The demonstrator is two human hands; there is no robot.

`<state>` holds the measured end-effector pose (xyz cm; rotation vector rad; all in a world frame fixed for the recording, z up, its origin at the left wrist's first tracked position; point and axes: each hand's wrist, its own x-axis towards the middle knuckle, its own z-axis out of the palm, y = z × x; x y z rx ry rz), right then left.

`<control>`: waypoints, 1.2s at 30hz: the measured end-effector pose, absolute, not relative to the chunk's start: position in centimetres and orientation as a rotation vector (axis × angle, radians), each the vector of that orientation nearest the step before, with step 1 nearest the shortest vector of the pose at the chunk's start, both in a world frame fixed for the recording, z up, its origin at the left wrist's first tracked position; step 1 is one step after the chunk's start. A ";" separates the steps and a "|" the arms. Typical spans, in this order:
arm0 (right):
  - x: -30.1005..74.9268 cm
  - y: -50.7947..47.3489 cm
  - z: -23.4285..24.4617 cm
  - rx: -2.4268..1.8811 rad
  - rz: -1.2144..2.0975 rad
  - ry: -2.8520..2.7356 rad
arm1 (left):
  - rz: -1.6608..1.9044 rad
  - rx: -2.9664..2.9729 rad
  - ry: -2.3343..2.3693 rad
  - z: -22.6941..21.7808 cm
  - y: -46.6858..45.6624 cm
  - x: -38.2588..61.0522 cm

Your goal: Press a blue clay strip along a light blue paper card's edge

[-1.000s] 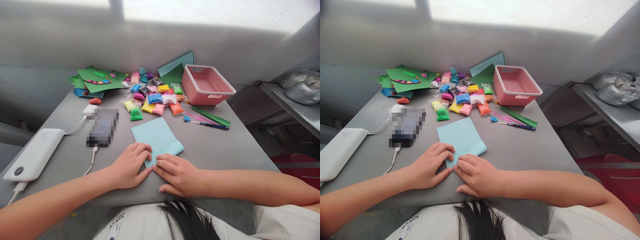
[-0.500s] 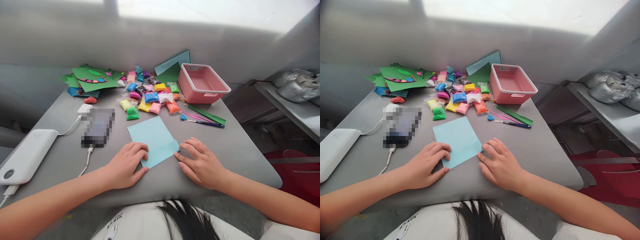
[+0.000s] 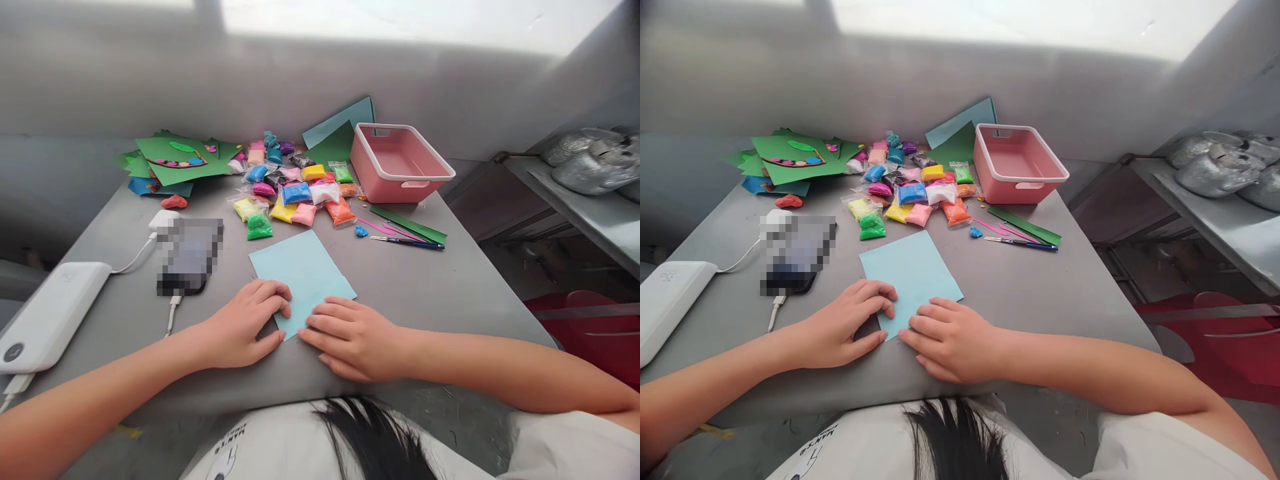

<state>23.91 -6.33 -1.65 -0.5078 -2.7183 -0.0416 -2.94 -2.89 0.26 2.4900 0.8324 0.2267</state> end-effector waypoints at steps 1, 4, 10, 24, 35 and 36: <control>23.2 -6.1 -1.8 -0.469 -0.006 -2.754 | 0.232 2.479 0.824 0.3 -2.8 -3.0; 22.0 -5.2 -2.1 -0.387 0.014 -2.832 | 0.242 2.441 0.802 0.4 -2.5 -3.2; 21.7 -4.3 -2.0 -0.229 -0.164 -2.763 | 0.259 2.424 0.848 0.1 -2.6 -2.9; 21.3 -4.0 -2.0 -0.114 -0.323 -2.684 | 0.277 2.449 0.817 -0.5 -2.8 -3.2; 25.9 -4.1 -1.4 -0.331 -0.380 -2.675 | 0.232 2.446 0.825 0.0 -2.6 -3.0; 26.5 -4.2 -1.4 -0.361 -0.377 -2.681 | 0.236 2.448 0.825 -0.1 -2.6 -3.1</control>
